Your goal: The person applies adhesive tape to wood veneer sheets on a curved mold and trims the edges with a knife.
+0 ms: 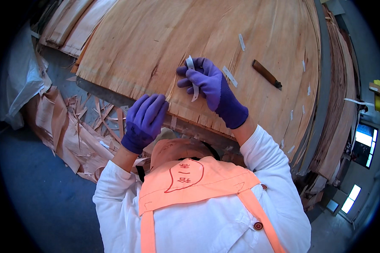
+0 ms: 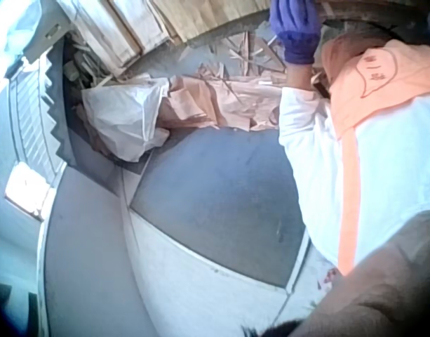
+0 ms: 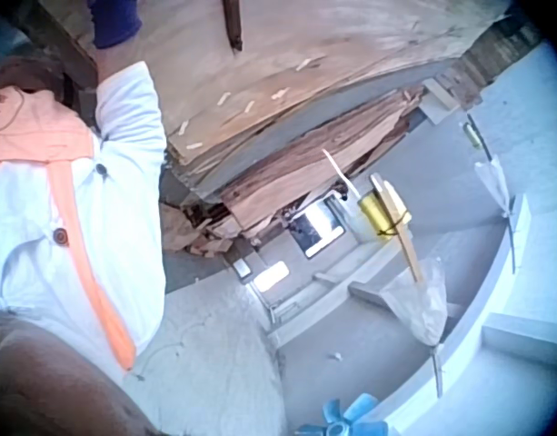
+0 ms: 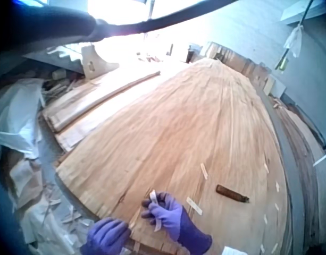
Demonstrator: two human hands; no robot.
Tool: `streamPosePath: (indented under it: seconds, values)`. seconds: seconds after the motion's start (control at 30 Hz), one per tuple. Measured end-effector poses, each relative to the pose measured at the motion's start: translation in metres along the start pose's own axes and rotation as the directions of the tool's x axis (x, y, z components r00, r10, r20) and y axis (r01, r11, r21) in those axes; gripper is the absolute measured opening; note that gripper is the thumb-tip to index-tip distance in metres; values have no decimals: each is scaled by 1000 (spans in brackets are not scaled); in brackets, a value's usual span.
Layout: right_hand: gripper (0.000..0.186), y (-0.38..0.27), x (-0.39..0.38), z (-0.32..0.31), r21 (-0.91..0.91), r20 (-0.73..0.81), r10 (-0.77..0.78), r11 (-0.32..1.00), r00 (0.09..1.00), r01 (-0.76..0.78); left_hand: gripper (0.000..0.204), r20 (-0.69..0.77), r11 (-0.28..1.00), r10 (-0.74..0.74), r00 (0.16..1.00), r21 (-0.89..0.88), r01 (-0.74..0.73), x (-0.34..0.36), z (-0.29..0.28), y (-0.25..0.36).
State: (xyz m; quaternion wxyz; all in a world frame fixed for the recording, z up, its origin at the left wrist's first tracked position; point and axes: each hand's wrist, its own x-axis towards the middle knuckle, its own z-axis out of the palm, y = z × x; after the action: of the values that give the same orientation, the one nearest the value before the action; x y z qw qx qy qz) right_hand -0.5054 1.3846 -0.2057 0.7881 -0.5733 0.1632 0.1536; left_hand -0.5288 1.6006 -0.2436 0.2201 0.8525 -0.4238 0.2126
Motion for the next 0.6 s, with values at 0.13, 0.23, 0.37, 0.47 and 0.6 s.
streamPosePath:
  seconds: [0.13, 0.23, 0.37, 0.47, 0.6]
  values:
    - [31, 1, 0, -2, -27, 36, 7, 1000, 999, -6, 23, 17, 999, 31, 999, 15, -31, 5, 0, -2]
    - [25, 2, -1, 0, 29, 49, -4, 1000, 999, 3, 22, 66, 999, 12, 998, 39, -15, 3, 1, -2]
    - [28, 11, -1, -2, -34, 83, -30, 999, 996, 32, 22, 128, 999, -27, 991, 26, 24, 4, -6, -1]
    - [31, 13, -2, 3, -39, 92, -49, 998, 995, 53, 26, 136, 995, -52, 989, -78, 63, 6, -19, 3]
    - [31, 13, -6, -2, -1, 76, -37, 999, 996, 37, 31, 52, 978, -78, 996, -187, 86, 9, -25, 3]
